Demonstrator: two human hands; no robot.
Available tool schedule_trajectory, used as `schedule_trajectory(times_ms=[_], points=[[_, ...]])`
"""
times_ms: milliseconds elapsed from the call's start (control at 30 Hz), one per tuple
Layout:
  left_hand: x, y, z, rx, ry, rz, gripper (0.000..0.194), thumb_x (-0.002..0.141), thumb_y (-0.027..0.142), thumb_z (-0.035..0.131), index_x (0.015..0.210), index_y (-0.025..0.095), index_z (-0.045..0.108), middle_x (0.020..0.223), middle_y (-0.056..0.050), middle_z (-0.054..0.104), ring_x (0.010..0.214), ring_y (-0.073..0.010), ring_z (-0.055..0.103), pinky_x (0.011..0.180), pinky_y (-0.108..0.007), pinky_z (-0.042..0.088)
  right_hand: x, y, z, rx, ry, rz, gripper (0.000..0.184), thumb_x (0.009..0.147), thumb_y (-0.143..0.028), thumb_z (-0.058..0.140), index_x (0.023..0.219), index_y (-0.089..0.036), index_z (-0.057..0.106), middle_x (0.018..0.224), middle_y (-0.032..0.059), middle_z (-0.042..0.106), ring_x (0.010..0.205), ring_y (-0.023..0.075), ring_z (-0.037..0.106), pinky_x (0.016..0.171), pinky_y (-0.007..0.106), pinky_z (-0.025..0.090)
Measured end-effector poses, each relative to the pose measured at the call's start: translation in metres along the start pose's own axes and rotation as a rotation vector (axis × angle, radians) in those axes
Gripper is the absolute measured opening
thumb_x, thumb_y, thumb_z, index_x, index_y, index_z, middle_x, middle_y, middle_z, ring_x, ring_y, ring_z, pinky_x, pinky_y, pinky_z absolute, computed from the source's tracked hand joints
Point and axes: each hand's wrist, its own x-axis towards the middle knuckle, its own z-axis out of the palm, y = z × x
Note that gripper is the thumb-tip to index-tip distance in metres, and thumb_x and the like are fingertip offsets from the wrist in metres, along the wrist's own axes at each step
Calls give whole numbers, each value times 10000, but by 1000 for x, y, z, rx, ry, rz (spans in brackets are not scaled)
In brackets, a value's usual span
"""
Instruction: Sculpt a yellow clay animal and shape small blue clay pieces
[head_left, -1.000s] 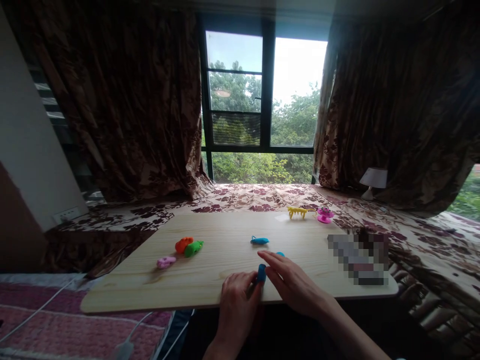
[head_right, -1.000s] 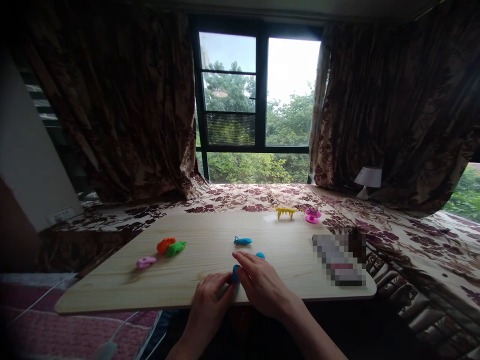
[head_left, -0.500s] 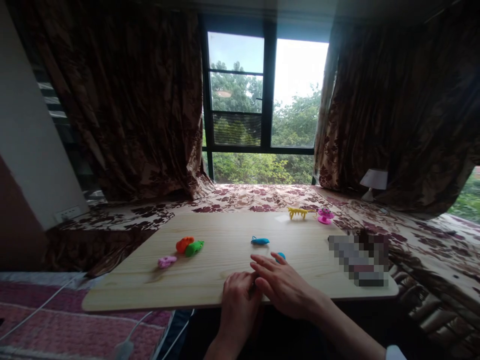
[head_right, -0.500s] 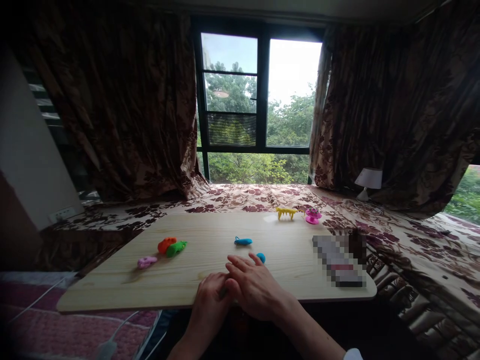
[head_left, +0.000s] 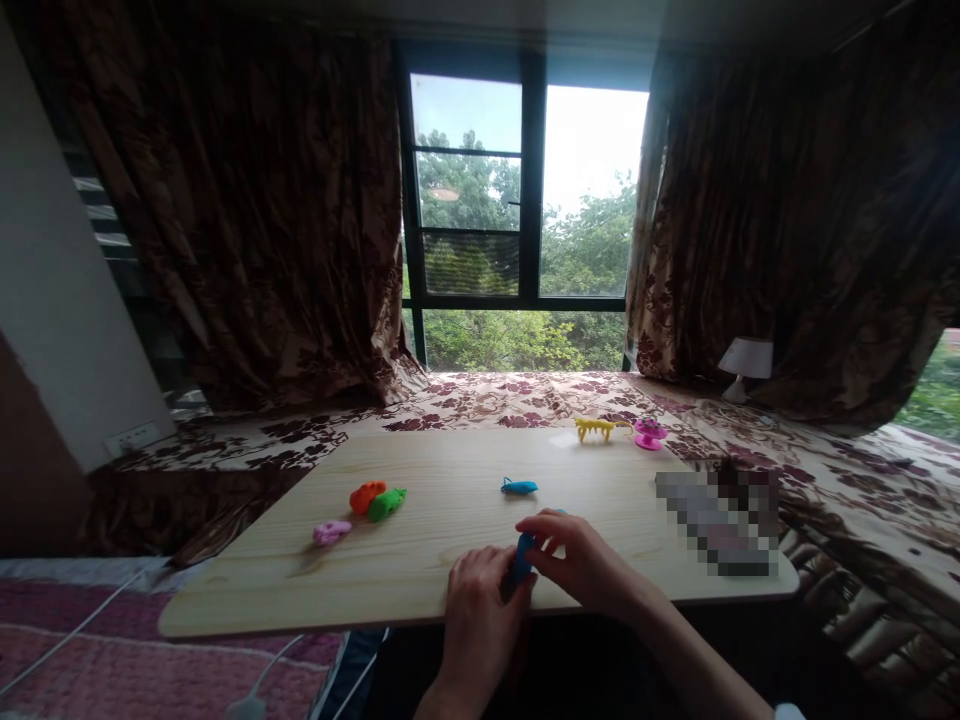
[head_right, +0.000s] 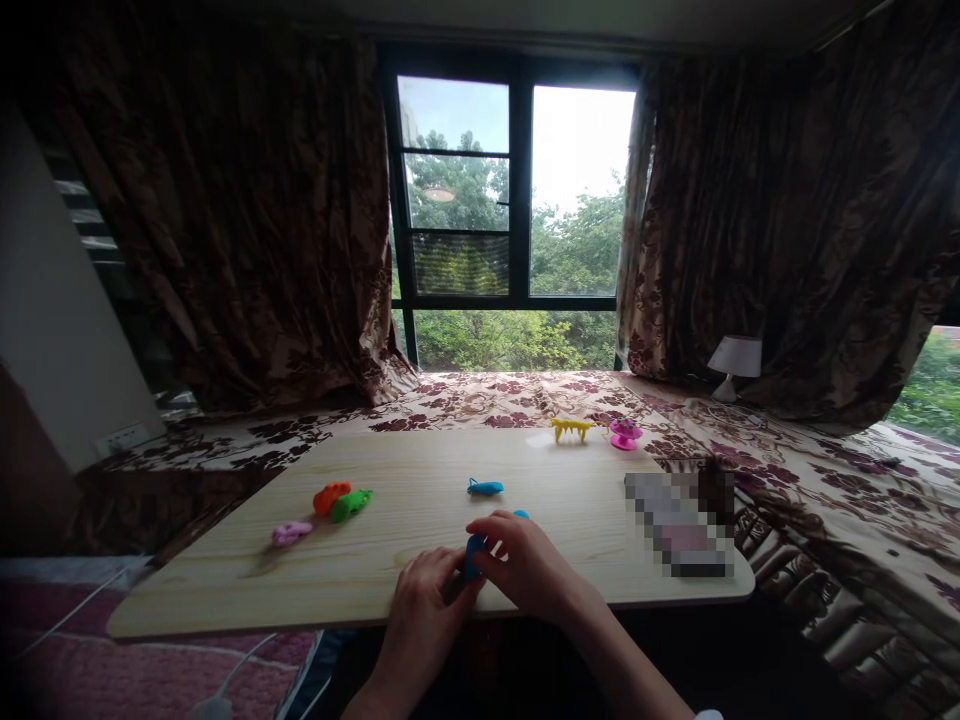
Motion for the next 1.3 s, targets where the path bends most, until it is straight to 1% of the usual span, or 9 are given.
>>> schedule_trajectory(times_ms=[100, 300, 467, 533, 700, 833, 1000, 1167, 1300], points=[[1, 1, -1, -1, -13, 0, 171, 813, 315, 538, 942, 283, 646, 871, -13, 673, 895, -229, 571, 863, -411, 391, 1, -1, -1, 12, -6, 7, 327, 791, -192, 591, 1112, -237, 632, 945, 35, 635, 741, 139, 607, 667, 273, 511], [0, 2, -4, -8, -20, 4, 197, 813, 293, 538, 980, 289, 642, 884, -10, 669, 909, -225, 565, 873, -409, 385, -1, 0, -1, 50, 13, 32, 240, 798, -218, 597, 1020, -245, 684, 973, 45, 626, 822, 165, 604, 692, 295, 510], [0, 3, -4, -9, -8, 9, 197, 823, 295, 521, 976, 293, 644, 875, -11, 672, 894, -225, 571, 859, -406, 392, -3, 7, 3, 136, 2, 53, 398, 791, -260, 623, 1187, -270, 583, 1111, 51, 594, 975, 190, 584, 770, 320, 522], [-1, 3, -4, -9, -2, 11, 190, 819, 304, 525, 963, 285, 647, 872, -19, 674, 889, -231, 575, 848, -406, 398, -3, 11, 5, 173, -5, 67, 371, 814, -291, 600, 1183, -254, 589, 1144, 64, 578, 1006, 196, 579, 778, 316, 527], [-1, 3, -3, -8, 11, 12, 178, 821, 290, 514, 930, 268, 653, 865, -33, 674, 881, -234, 583, 838, -400, 408, -5, 12, 9, 230, -14, 73, 270, 850, -324, 559, 1086, -234, 657, 1119, 70, 591, 994, 192, 589, 821, 313, 515], [0, 4, -3, -11, 5, 20, 195, 837, 297, 490, 945, 272, 650, 864, -32, 673, 878, -229, 586, 843, -401, 409, -3, 10, 10, 247, -7, 72, 315, 818, -333, 607, 1120, -247, 638, 1144, 64, 588, 1028, 202, 576, 840, 321, 503], [0, 3, -5, -13, 3, 11, 185, 823, 327, 516, 938, 249, 638, 903, -41, 671, 905, -235, 575, 855, -410, 403, 1, 8, 13, 228, 42, 58, 226, 801, -326, 626, 997, -234, 692, 1067, 58, 621, 1020, 205, 571, 916, 358, 448], [1, 2, -7, -20, -20, 9, 185, 840, 329, 484, 888, 259, 649, 868, -32, 670, 887, -227, 580, 839, -399, 406, 0, 8, 12, 220, 22, 54, 309, 765, -330, 664, 1064, -251, 666, 1094, 54, 620, 1012, 213, 577, 881, 359, 471], [1, 3, -8, -23, -33, 8, 174, 831, 311, 496, 886, 270, 655, 870, -27, 668, 887, -225, 578, 842, -396, 403, 0, 11, 12, 213, 42, 65, 236, 794, -334, 633, 1002, -241, 694, 1056, 59, 636, 1019, 211, 572, 926, 372, 439]])
